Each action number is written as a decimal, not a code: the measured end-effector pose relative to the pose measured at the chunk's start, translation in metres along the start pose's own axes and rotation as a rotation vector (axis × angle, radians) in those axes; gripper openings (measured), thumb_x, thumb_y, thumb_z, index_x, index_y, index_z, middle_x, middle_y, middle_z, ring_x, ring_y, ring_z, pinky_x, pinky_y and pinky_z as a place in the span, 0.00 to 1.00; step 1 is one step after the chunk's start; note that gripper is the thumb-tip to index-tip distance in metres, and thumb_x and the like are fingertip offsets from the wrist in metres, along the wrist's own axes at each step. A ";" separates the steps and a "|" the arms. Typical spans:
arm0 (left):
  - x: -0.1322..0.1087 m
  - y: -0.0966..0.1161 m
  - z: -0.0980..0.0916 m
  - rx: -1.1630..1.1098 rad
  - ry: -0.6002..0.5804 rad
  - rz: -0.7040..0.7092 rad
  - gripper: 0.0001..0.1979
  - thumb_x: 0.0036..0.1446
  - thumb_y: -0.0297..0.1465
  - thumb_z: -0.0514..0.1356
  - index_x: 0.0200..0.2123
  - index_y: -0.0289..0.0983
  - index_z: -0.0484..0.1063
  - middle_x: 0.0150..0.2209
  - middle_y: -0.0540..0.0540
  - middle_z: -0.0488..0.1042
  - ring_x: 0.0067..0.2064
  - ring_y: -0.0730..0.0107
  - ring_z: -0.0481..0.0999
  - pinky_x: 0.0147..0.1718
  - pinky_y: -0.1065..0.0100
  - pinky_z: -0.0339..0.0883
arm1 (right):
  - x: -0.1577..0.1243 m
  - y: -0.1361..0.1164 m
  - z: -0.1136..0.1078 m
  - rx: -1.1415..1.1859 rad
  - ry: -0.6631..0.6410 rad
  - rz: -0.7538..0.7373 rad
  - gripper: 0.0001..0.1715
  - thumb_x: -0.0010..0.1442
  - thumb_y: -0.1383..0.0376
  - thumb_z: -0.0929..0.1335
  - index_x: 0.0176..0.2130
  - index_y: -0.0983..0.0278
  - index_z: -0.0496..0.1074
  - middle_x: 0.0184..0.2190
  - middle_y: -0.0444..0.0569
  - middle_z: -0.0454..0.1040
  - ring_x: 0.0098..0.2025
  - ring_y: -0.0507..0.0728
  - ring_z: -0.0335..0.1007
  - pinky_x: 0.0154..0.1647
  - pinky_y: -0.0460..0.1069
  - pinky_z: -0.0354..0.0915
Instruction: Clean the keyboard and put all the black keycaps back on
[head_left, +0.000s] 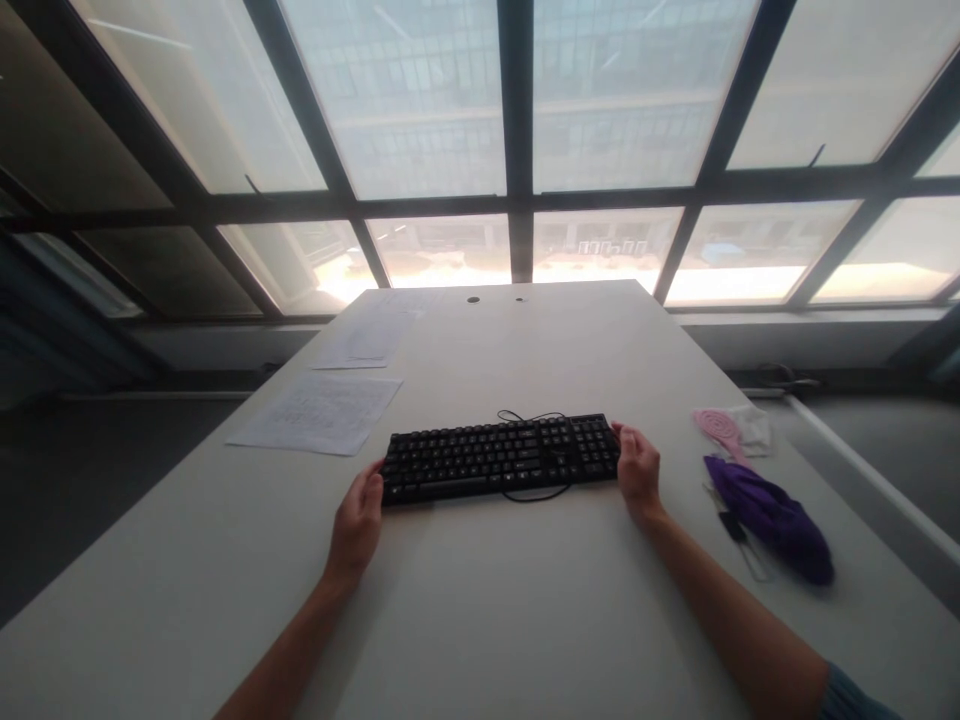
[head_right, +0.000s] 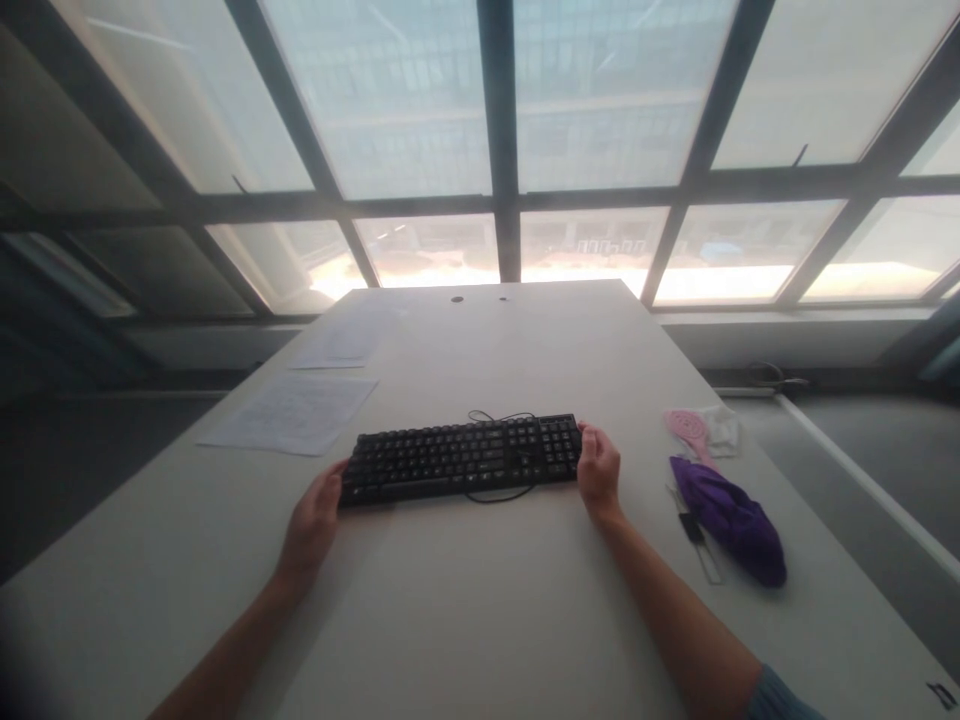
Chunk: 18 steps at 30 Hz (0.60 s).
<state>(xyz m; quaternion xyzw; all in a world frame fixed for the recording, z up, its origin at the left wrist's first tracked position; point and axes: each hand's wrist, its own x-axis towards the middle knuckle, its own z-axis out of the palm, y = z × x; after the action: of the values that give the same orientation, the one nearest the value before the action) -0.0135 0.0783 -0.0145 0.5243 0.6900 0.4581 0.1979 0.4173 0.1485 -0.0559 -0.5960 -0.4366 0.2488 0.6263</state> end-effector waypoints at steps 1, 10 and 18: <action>0.000 0.000 0.000 0.000 0.001 0.000 0.32 0.65 0.52 0.49 0.57 0.34 0.70 0.57 0.37 0.74 0.60 0.51 0.71 0.64 0.51 0.59 | 0.000 0.000 0.000 0.004 0.002 0.004 0.29 0.65 0.48 0.61 0.46 0.67 0.78 0.45 0.59 0.80 0.51 0.65 0.75 0.54 0.59 0.69; -0.003 0.003 -0.001 0.009 0.015 0.010 0.29 0.65 0.51 0.49 0.56 0.35 0.70 0.57 0.39 0.74 0.60 0.52 0.71 0.64 0.53 0.59 | -0.002 -0.009 -0.001 0.046 0.044 0.068 0.27 0.63 0.50 0.64 0.49 0.68 0.75 0.42 0.59 0.80 0.44 0.63 0.78 0.48 0.57 0.71; -0.001 -0.001 0.001 0.033 0.037 -0.015 0.28 0.65 0.48 0.49 0.57 0.35 0.70 0.58 0.38 0.73 0.63 0.52 0.70 0.65 0.53 0.59 | 0.002 -0.024 -0.007 -0.103 -0.092 0.173 0.24 0.57 0.53 0.65 0.42 0.67 0.77 0.36 0.56 0.81 0.39 0.63 0.76 0.41 0.54 0.71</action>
<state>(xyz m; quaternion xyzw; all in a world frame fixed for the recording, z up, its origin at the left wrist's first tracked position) -0.0129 0.0777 -0.0162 0.5138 0.7047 0.4550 0.1799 0.4192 0.1429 -0.0318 -0.6508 -0.4241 0.3065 0.5502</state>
